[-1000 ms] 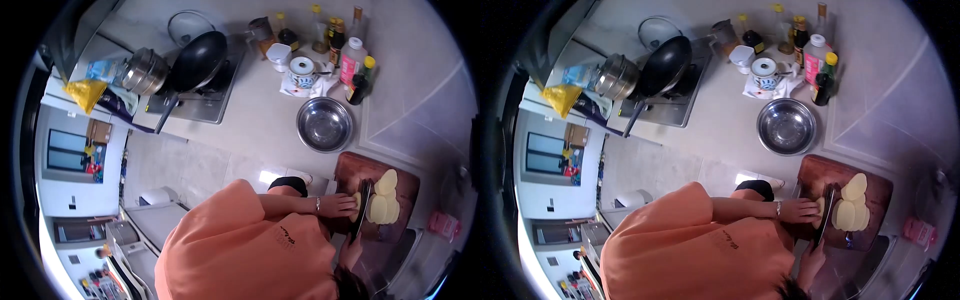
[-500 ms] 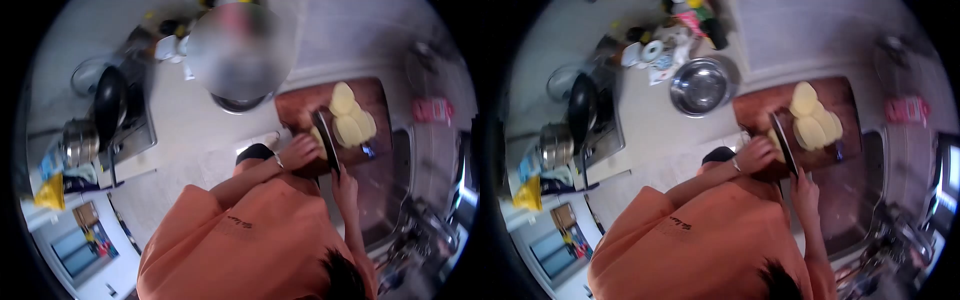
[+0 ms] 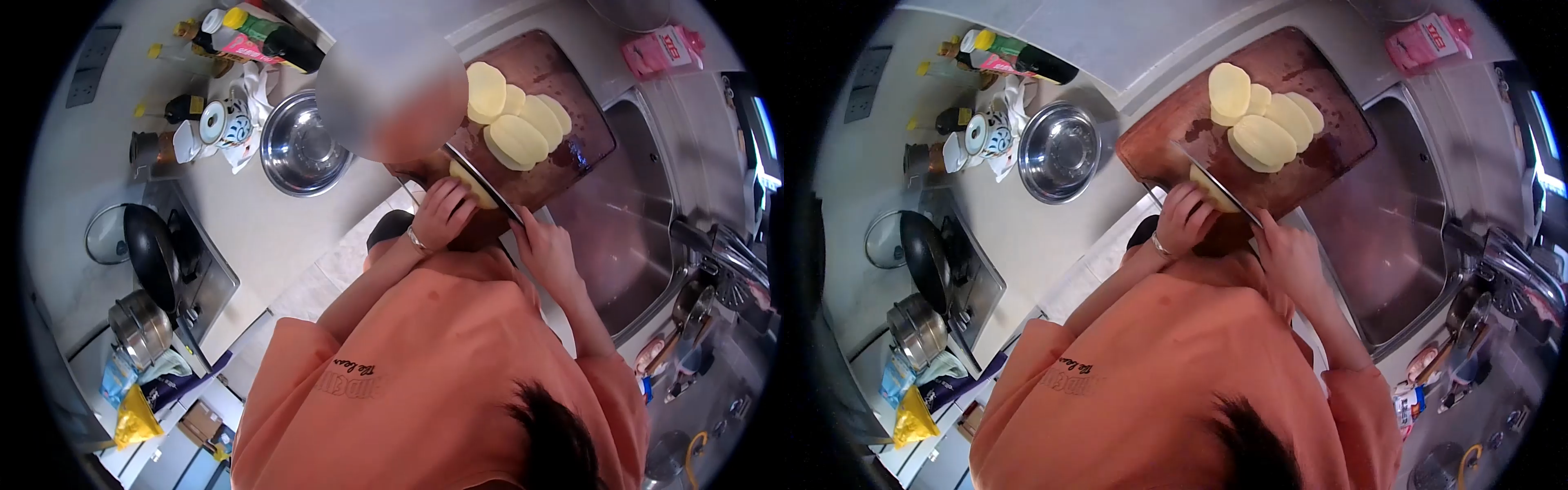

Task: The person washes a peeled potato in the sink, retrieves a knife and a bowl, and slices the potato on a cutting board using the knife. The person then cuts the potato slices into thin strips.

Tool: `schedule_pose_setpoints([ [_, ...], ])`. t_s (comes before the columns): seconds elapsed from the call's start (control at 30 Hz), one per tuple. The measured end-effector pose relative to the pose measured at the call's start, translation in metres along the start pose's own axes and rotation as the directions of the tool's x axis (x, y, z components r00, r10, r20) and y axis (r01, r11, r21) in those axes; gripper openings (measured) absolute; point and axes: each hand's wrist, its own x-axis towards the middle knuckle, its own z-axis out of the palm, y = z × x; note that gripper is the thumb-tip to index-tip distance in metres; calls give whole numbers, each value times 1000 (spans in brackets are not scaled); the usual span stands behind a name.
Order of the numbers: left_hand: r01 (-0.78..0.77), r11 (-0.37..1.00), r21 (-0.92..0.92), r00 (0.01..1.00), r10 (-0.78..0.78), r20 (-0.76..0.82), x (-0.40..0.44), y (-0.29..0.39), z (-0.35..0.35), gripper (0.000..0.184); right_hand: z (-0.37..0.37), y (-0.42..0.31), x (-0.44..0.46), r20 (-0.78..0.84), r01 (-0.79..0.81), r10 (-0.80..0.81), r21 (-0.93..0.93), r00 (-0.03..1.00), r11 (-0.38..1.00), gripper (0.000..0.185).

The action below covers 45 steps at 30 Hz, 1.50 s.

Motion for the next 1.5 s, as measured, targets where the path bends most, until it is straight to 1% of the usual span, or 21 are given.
schedule_pose_setpoints([
  [0.07, 10, 1000, -14, 1000, -9, 21, -1, 0, 1, 35, 0, -1, 0, 11, -17, 17, 7, 1000, 1000, 24],
  [0.23, -30, 1000, -5, 999, 30, 12, 2, -4, 2, 34, 1, 0, 0, 37, -52, 52, 9, 998, 999, 21],
  [0.37, -30, 999, -23, 1000, 30, 6, 1, -4, 1, 34, -1, -4, 1, 65, -75, 76, -17, 995, 997, 18],
  [0.53, -29, 999, -15, 1000, 29, 8, -1, -4, 2, 40, 0, -6, -1, 41, -57, 57, -7, 998, 998, 16],
  [0.63, 6, 1000, -22, 1000, -6, -13, 1, -4, 2, 42, -2, -8, 1, 47, -69, 70, -9, 996, 998, 16],
  [0.73, 7, 1000, -19, 1000, -7, -7, 2, -4, 1, 44, 2, -4, 0, 82, -85, 88, -48, 993, 995, 16],
  [0.87, 1, 1000, -21, 1000, -2, -17, 2, -4, 2, 44, -6, -8, -3, 83, -85, 89, -50, 993, 995, 19],
  [0.93, 21, 1000, -6, 1000, -21, -18, 1, -4, 2, 39, -16, -16, -9, 64, -93, 104, -155, 993, 984, 24],
  [1.07, 50, 999, 5, 999, -50, 7, -4, -4, 1, 32, -49, -37, -20, 103, -81, 102, -193, 989, 978, 26],
  [1.17, -41, 995, 93, 999, 38, 33, -18, -9, 7, 46, -62, -46, -29, 134, -110, 144, -234, 980, 966, 31],
  [1.2, -42, 996, 85, 999, 39, 36, -22, -10, 8, 46, -67, -49, -31, 151, -89, 126, -230, 980, 969, 34],
  [1.27, -66, 992, 108, 998, 63, 30, -29, -12, 10, 53, -73, -52, -35, 170, -74, 114, -223, 979, 972, 37],
  [1.3, -19, 996, 91, 1000, 20, -18, -24, -8, 9, 25, -75, -54, -36, 177, -75, 115, -219, 978, 973, 37],
  [1.33, -21, 996, 84, 1000, 22, -12, -26, -8, 8, 25, -75, -55, -37, 183, -75, 116, -214, 976, 974, 38],
  [1.4, -18, 985, 173, 999, 11, 40, -28, -8, 7, 25, -72, -54, -39, 190, -77, 121, -220, 974, 972, 39],
  [1.43, -21, 986, 166, 999, 14, 45, -26, -8, 7, 25, -72, -54, -40, 197, -71, 117, -229, 973, 971, 41],
  [1.5, -9, 994, 105, 999, 12, -29, -21, -7, 7, 25, -72, -53, -39, 204, -75, 121, -222, 971, 972, 42],
])
